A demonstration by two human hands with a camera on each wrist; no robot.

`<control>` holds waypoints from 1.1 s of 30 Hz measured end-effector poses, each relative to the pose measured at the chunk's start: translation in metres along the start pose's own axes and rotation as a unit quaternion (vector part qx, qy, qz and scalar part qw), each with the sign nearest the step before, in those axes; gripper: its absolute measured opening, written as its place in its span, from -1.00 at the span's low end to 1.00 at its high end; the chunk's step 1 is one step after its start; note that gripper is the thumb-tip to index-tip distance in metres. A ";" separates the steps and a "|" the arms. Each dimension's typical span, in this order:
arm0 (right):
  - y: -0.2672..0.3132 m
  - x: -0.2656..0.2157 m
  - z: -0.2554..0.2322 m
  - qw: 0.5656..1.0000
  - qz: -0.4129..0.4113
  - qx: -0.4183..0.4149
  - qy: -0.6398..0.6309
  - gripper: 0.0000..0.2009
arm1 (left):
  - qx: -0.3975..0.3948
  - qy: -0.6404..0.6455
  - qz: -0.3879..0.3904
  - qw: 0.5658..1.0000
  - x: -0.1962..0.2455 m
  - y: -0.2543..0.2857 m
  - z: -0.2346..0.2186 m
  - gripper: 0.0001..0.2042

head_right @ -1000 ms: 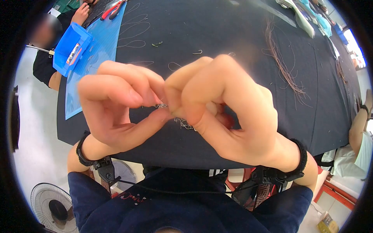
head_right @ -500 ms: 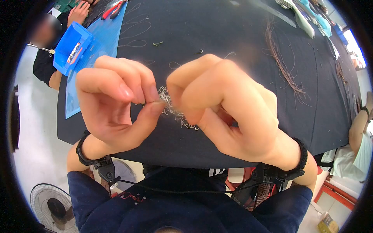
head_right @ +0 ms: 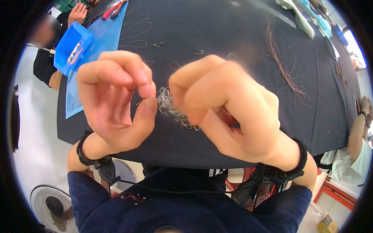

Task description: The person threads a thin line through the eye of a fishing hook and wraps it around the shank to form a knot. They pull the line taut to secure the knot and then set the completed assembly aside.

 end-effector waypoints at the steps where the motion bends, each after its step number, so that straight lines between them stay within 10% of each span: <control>1: 0.000 0.000 0.000 1.000 0.000 0.001 0.005 -0.79 | 0.004 0.004 -0.001 1.000 0.000 0.000 0.000 -0.57; 33: 0.000 0.001 0.000 0.997 0.070 0.033 -0.013 -0.78 | -0.046 -0.117 -0.002 0.992 -0.001 -0.001 -0.001 -0.60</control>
Point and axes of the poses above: each hand's wrist, its own y-axis away from the middle knuckle, its own z-axis out of the palm, x = y × z, the point moved 2 cm from there along -y, towards the middle knuckle, and after that the axes turned 9 degrees about y, right-handed, at the moved point
